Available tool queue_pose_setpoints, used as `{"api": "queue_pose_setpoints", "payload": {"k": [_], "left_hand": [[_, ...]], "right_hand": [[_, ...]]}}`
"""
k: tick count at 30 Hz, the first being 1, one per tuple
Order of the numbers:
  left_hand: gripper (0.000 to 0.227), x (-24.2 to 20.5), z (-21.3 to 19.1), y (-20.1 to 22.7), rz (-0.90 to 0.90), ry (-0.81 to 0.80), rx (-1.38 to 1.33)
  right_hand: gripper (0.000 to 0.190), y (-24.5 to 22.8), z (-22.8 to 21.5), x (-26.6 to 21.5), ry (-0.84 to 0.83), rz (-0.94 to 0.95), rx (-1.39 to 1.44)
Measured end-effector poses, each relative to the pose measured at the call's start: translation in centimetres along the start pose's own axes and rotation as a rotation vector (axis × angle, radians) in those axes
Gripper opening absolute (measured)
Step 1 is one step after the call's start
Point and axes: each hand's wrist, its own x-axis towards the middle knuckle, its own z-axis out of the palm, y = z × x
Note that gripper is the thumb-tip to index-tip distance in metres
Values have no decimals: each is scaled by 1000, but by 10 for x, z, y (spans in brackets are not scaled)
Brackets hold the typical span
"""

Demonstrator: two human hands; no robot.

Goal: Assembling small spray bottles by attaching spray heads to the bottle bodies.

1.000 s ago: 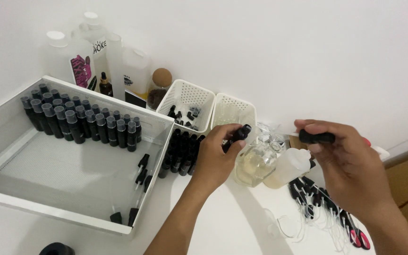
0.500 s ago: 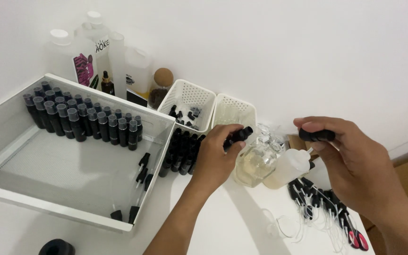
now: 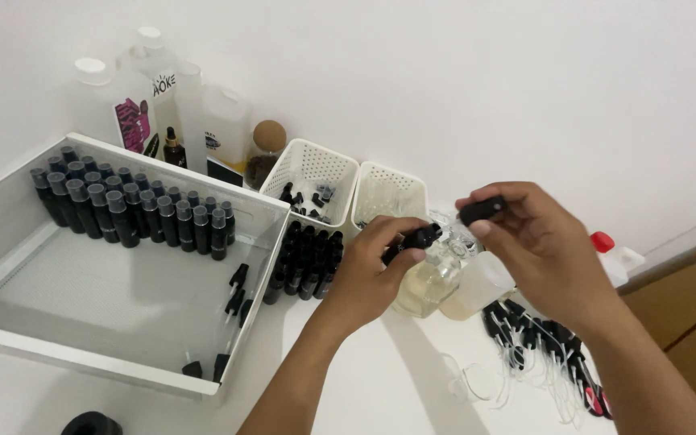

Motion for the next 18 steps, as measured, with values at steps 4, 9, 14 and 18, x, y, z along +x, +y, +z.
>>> {"api": "queue_pose_setpoints", "payload": {"k": [4, 9, 14, 18], "left_hand": [[29, 1, 5, -12, 131, 58, 34], [31, 3, 5, -28, 267, 115, -10], [32, 1, 8, -32, 213, 146, 10], [38, -2, 8, -36, 148, 162, 2]], "right_hand": [[25, 11, 14, 13, 22, 125, -33], [33, 38, 21, 25, -83, 8, 78], [32, 39, 27, 32, -137, 63, 60], [29, 27, 29, 34, -157, 115, -113]]}}
